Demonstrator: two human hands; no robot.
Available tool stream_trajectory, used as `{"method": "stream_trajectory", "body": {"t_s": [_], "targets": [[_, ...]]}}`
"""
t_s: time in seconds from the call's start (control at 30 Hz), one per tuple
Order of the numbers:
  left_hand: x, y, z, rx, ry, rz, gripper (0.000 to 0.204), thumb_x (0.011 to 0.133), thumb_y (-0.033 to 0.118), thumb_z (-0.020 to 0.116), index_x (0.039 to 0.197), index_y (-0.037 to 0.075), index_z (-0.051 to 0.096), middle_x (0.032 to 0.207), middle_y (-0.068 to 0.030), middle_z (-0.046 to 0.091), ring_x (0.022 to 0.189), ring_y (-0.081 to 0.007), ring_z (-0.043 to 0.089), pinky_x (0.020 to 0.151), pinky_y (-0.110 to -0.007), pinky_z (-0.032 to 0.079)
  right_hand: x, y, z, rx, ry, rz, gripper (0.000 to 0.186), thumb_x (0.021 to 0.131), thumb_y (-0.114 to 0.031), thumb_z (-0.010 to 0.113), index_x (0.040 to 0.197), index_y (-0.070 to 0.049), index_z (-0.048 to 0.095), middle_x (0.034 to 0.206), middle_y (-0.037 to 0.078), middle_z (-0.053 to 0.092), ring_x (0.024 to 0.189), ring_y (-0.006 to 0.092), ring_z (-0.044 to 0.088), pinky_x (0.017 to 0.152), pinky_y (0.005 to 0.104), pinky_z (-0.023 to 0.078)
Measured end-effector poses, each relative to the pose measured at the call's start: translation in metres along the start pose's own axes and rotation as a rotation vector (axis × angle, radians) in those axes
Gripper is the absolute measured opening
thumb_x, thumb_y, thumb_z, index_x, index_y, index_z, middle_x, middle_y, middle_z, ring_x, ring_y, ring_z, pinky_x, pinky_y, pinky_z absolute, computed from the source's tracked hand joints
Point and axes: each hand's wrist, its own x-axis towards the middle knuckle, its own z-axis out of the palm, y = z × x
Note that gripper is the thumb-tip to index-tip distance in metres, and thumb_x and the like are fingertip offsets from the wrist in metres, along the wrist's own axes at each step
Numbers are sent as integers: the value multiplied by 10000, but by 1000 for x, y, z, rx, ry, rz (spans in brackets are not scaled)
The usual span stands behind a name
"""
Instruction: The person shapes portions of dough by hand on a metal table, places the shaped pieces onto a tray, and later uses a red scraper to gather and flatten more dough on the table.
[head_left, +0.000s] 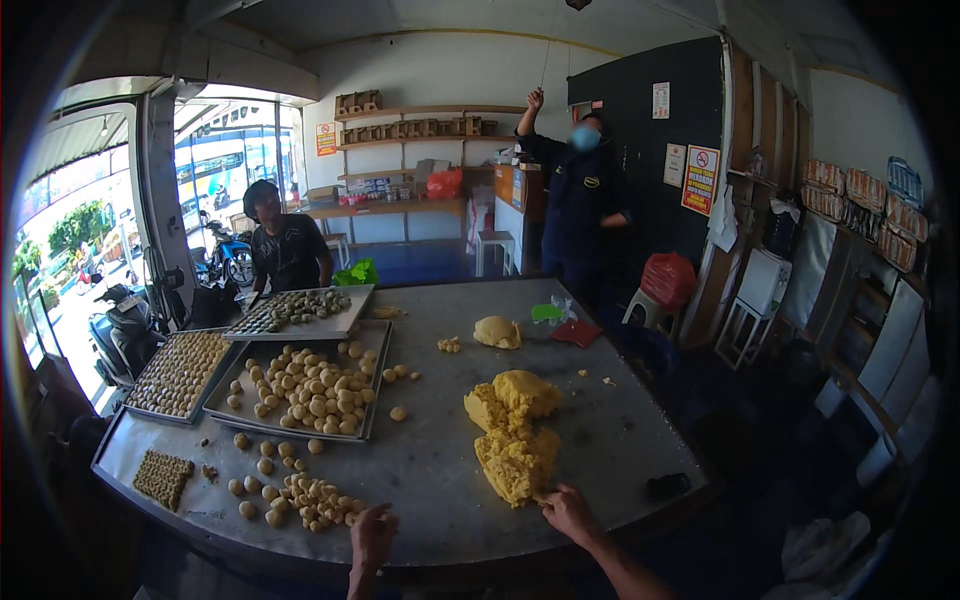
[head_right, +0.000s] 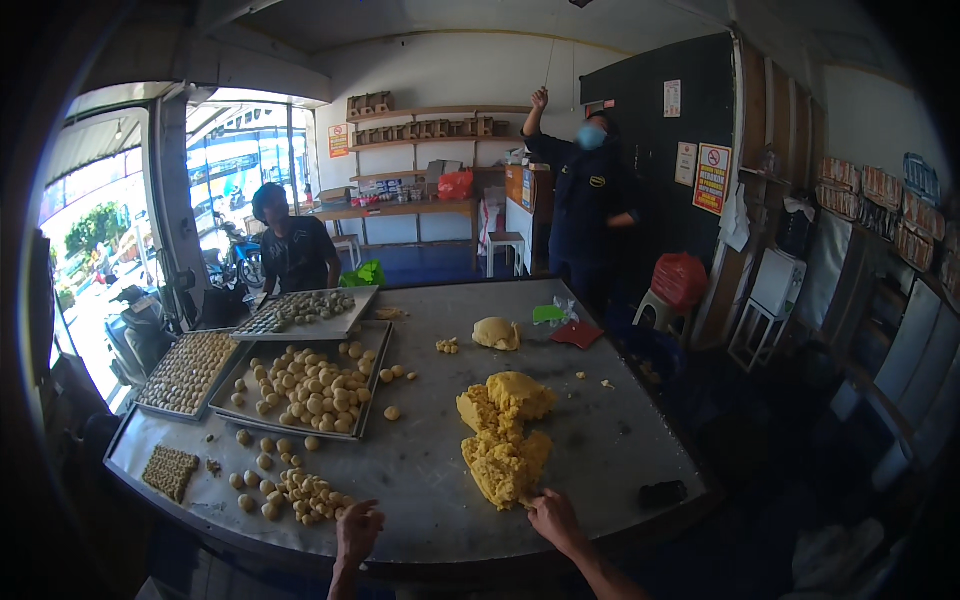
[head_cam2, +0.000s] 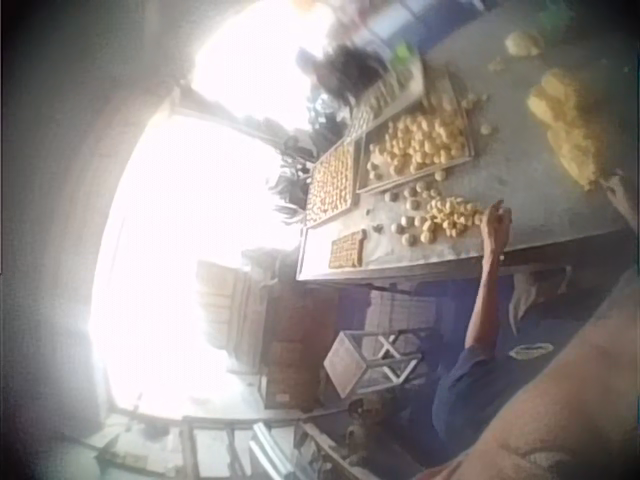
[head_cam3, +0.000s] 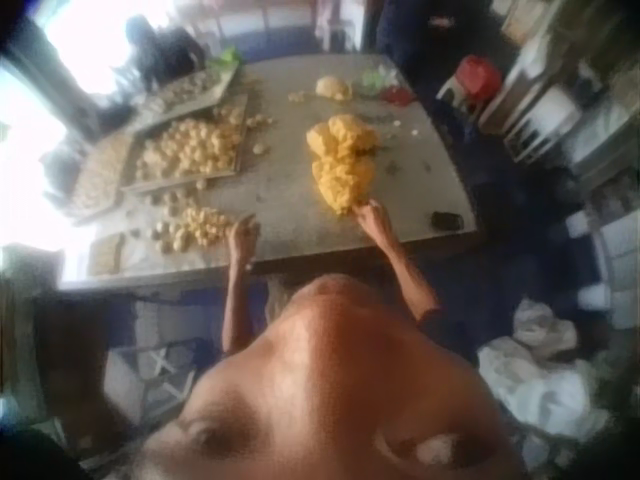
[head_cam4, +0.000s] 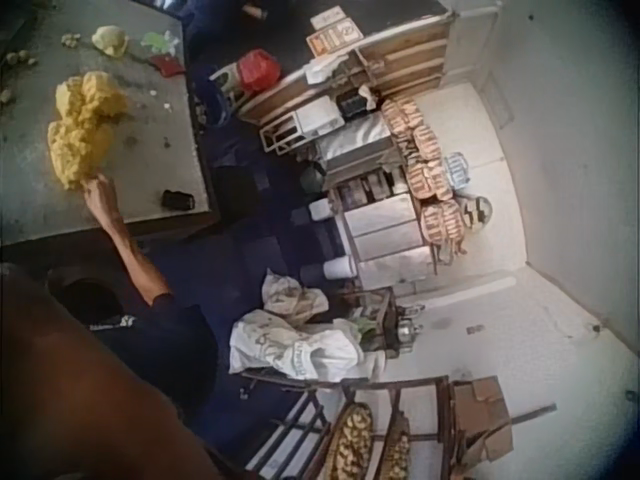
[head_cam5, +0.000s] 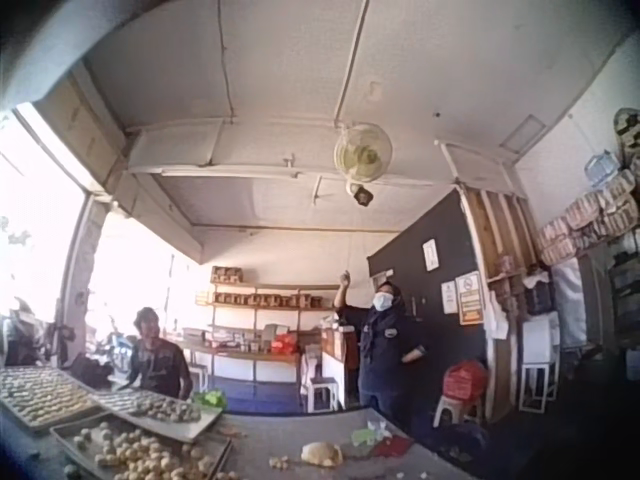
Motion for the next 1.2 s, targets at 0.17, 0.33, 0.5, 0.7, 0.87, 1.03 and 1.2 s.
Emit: {"method": "stream_trajectory", "body": {"t_s": [0.17,0.33,0.5,0.7,0.87,1.03,1.2], "targets": [[-17,30,37,449,-137,370,293,856,272,715,1060,61,718,1007,-130,725,957,-283,678,811,-418,517,8,18,6,-158,65,-4,199,800,-9,641,987,49,676,1053,315,607,1050,442,589,900,455,519],[8,63,54,850,-319,415,284,871,371,684,912,91,703,968,-95,710,974,-280,636,842,-451,455,-22,-2,28,-154,145,18,212,854,21,597,1051,66,664,1103,297,620,1093,427,591,913,465,507],[44,28,92,808,-90,762,309,888,357,626,983,63,650,1005,-132,582,1005,-312,517,889,-464,382,-17,1,7,244,175,178,242,836,-48,697,1065,29,703,1015,210,686,974,383,658,830,448,524],[56,29,101,700,-209,771,406,854,363,603,1080,29,554,1066,-160,495,1030,-327,472,887,-487,351,-15,-6,7,180,219,167,277,775,-54,735,1044,11,734,974,209,682,928,359,664,805,421,533],[57,20,104,643,-295,949,386,843,354,599,1052,35,540,1059,-160,483,1055,-321,471,897,-481,346,-4,11,-6,-86,-53,13,292,750,-11,688,1037,-16,741,901,214,639,916,411,618,841,466,529],[61,27,103,626,-46,747,306,830,308,612,987,47,579,1034,-142,498,1045,-302,479,910,-480,339,-5,28,-10,-123,2,156,251,828,27,638,1073,31,691,1127,255,593,1054,419,569,905,479,499],[34,11,110,928,32,800,224,852,269,617,948,68,606,1001,-120,529,1034,-276,498,940,-502,327,-33,1,13,-196,136,44,330,875,82,556,1192,49,638,1152,238,589,1046,408,563,953,484,446]]}}
